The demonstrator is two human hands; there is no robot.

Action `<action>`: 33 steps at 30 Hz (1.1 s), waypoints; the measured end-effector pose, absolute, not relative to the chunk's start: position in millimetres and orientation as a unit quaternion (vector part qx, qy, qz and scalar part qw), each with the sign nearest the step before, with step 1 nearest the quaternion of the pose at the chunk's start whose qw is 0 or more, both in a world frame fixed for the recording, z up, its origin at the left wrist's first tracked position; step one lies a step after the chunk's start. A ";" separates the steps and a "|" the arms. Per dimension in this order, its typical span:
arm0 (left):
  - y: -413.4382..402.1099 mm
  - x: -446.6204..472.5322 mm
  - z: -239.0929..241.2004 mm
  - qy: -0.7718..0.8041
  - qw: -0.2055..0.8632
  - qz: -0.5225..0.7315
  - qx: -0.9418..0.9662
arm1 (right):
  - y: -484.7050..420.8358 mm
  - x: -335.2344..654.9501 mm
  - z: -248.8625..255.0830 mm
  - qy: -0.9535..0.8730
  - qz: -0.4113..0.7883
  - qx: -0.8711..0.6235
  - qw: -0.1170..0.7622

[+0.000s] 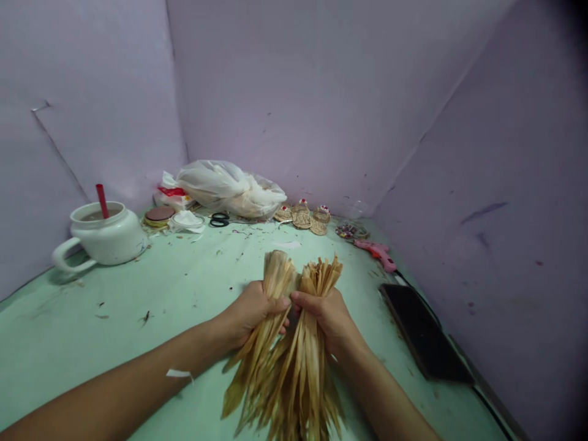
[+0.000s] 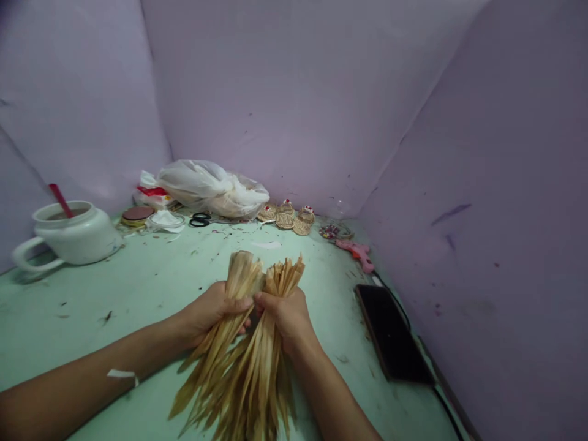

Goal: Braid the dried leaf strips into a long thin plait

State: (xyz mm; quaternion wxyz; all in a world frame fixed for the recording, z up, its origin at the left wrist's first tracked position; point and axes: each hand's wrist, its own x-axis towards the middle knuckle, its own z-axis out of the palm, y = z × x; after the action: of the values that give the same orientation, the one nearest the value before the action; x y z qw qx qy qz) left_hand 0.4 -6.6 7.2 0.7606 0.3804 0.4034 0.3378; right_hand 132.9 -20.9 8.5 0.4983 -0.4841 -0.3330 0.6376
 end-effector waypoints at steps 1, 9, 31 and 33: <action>-5.9 0.1 7.1 0.403 0.764 0.342 0.370 | -19.7 133.6 8.1 -0.336 0.622 -0.500 0.500; 4.2 -3.6 6.8 0.406 0.764 0.397 0.308 | -13.4 138.1 2.3 -0.342 0.609 -0.496 0.516; -3.6 0.1 8.2 0.475 0.668 0.392 0.418 | -26.6 129.5 4.7 -0.377 0.693 -0.379 0.484; -5.2 0.8 7.3 0.482 0.654 0.391 0.433 | -27.4 129.7 5.7 -0.380 0.694 -0.380 0.479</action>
State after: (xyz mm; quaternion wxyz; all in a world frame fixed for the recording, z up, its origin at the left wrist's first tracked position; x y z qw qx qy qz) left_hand 0.8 -5.2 7.3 0.6539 0.4328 0.4822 0.3906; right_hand 129.7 -27.4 5.7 0.4786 -0.3803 -0.3802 0.6941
